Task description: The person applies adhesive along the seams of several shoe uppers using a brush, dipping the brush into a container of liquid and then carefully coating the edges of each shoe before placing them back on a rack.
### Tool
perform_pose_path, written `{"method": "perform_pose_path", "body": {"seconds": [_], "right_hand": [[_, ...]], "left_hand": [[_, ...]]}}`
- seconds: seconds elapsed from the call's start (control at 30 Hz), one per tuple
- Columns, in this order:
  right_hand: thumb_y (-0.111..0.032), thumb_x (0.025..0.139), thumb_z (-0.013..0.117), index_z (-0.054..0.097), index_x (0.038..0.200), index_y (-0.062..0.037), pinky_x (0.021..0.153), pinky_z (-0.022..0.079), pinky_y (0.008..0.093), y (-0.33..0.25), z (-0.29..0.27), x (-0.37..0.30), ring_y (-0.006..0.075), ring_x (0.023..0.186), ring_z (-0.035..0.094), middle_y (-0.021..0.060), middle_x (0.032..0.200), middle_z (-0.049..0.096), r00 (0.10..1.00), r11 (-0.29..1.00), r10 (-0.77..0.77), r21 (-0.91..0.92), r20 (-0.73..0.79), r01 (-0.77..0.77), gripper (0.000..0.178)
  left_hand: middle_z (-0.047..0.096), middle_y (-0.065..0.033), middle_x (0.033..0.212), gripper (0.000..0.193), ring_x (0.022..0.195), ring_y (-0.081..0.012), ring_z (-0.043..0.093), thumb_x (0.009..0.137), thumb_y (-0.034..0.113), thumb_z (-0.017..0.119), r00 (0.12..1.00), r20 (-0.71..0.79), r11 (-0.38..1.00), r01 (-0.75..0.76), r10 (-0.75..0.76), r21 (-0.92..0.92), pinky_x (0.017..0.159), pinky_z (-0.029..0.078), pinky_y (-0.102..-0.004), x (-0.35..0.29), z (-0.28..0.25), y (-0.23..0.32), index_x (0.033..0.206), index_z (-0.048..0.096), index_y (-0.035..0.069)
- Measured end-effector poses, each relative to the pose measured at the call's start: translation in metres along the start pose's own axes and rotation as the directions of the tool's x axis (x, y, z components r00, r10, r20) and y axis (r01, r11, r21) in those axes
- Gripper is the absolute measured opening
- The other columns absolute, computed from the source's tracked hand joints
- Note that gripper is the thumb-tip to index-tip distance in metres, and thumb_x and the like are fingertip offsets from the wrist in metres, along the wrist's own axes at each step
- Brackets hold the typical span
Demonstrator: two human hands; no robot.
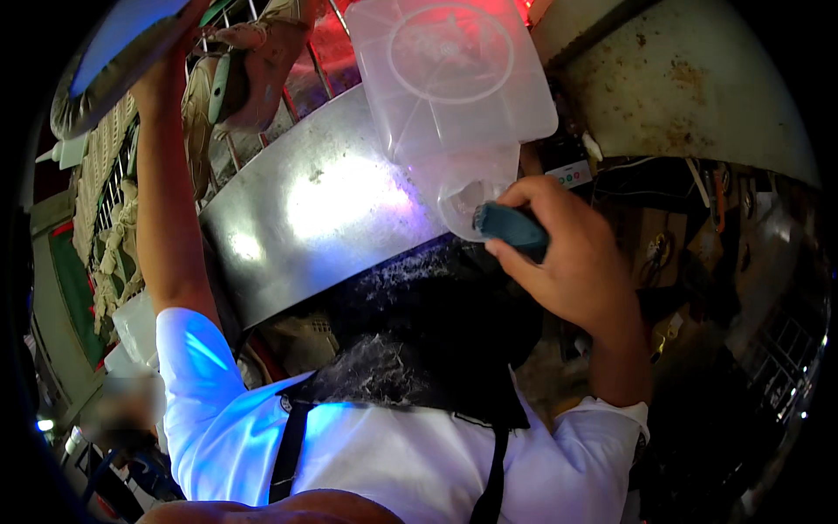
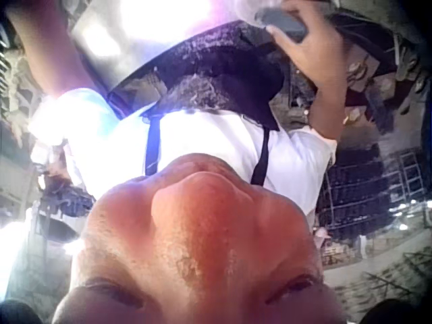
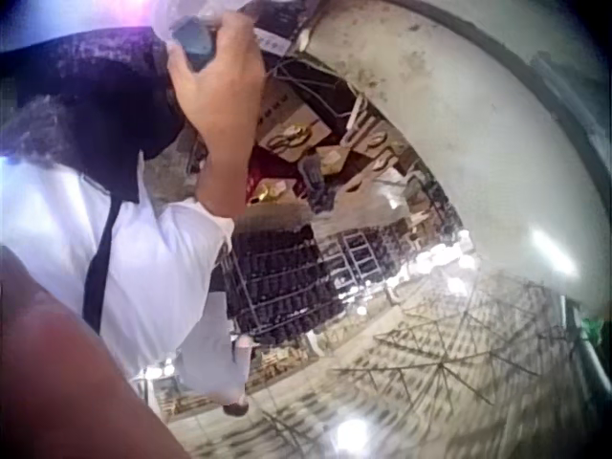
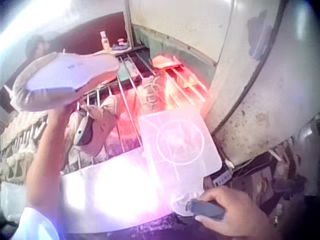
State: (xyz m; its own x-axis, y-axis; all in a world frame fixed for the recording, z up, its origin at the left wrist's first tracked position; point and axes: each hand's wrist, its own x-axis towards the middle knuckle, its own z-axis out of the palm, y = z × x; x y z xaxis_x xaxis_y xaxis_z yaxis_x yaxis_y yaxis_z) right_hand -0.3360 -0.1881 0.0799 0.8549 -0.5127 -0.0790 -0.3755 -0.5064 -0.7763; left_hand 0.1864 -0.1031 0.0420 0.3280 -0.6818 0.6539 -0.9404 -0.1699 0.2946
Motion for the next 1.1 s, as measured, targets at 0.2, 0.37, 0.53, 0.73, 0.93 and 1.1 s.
{"method": "perform_pose_path", "body": {"seconds": [0.2, 0.37, 0.53, 0.73, 0.93, 1.1], "right_hand": [[-0.010, 0.076, 0.088, 0.049, 0.131, 0.0020, 0.074, 0.057, 0.0370, -0.008, 0.039, -0.002, 0.0261, 0.083, 0.069, 0.0192, 0.109, 0.065, 0.963, 0.972, 0.128, -0.162, -0.238, -0.169, 0.069], [-0.024, 0.093, 0.072, 0.059, 0.129, 0.0044, 0.071, 0.054, 0.0278, -0.042, -0.035, -0.007, 0.0157, 0.077, 0.064, 0.0135, 0.110, 0.069, 0.815, 0.988, -0.152, -0.099, -0.560, 0.116, 0.048], [-0.027, 0.099, 0.062, 0.070, 0.104, 0.0010, 0.071, 0.052, 0.0277, -0.085, -0.082, 0.152, 0.0144, 0.076, 0.064, 0.0096, 0.086, 0.070, 0.978, 0.958, 0.096, -0.250, -0.187, -0.142, 0.030], [-0.024, 0.099, 0.062, 0.071, 0.096, 0.0014, 0.070, 0.054, 0.0293, -0.074, -0.043, 0.315, 0.0189, 0.077, 0.067, 0.0128, 0.086, 0.071, 0.987, 0.757, 0.012, -0.647, 0.159, 0.095, 0.027], [-0.023, 0.099, 0.063, 0.071, 0.095, 0.0018, 0.070, 0.055, 0.0296, -0.055, -0.052, 0.362, 0.0199, 0.077, 0.068, 0.0140, 0.087, 0.071, 0.980, 0.630, 0.138, -0.776, 0.145, 0.026, 0.026], [-0.022, 0.099, 0.063, 0.071, 0.094, 0.0021, 0.070, 0.055, 0.0298, -0.033, -0.056, 0.392, 0.0208, 0.077, 0.068, 0.0149, 0.087, 0.071, 0.980, 0.619, 0.153, -0.785, 0.123, 0.002, 0.026]], "left_hand": [[0.064, -0.0131, 0.118, 0.054, 0.108, -0.0254, 0.061, 0.083, 0.014, 0.079, 0.996, -0.079, 0.997, -0.047, 0.042, -0.060, 0.096, 0.050, -0.0398, -0.007, -0.018, 0.000, 0.131, 0.059, 0.001], [0.064, -0.0152, 0.124, 0.060, 0.115, -0.0268, 0.060, 0.081, 0.015, 0.081, 0.976, -0.151, 0.970, -0.182, 0.158, -0.162, 0.101, 0.049, -0.0397, 0.006, -0.029, 0.013, 0.135, 0.057, 0.001], [0.063, -0.0173, 0.130, 0.067, 0.122, -0.0282, 0.059, 0.079, 0.015, 0.083, 0.919, -0.170, 0.880, -0.390, 0.355, -0.272, 0.106, 0.047, -0.0396, 0.024, -0.033, 0.035, 0.138, 0.055, 0.000], [0.063, -0.0186, 0.135, 0.072, 0.128, -0.0298, 0.059, 0.076, 0.014, 0.084, 0.854, -0.106, 0.833, -0.520, 0.509, -0.189, 0.110, 0.046, -0.0394, 0.032, -0.042, 0.046, 0.140, 0.054, 0.000], [0.067, -0.0155, 0.124, 0.047, 0.122, -0.0344, 0.062, 0.077, 0.007, 0.078, 0.858, -0.107, 0.864, -0.496, 0.503, 0.082, 0.106, 0.048, -0.0414, 0.061, -0.001, 0.023, 0.123, 0.065, 0.004], [0.066, -0.0100, 0.126, 0.040, 0.121, -0.0349, 0.061, 0.079, 0.007, 0.069, 0.628, 0.045, 0.617, -0.774, 0.777, 0.140, 0.103, 0.051, -0.0427, 0.083, 0.021, 0.026, 0.119, 0.065, 0.009]]}}
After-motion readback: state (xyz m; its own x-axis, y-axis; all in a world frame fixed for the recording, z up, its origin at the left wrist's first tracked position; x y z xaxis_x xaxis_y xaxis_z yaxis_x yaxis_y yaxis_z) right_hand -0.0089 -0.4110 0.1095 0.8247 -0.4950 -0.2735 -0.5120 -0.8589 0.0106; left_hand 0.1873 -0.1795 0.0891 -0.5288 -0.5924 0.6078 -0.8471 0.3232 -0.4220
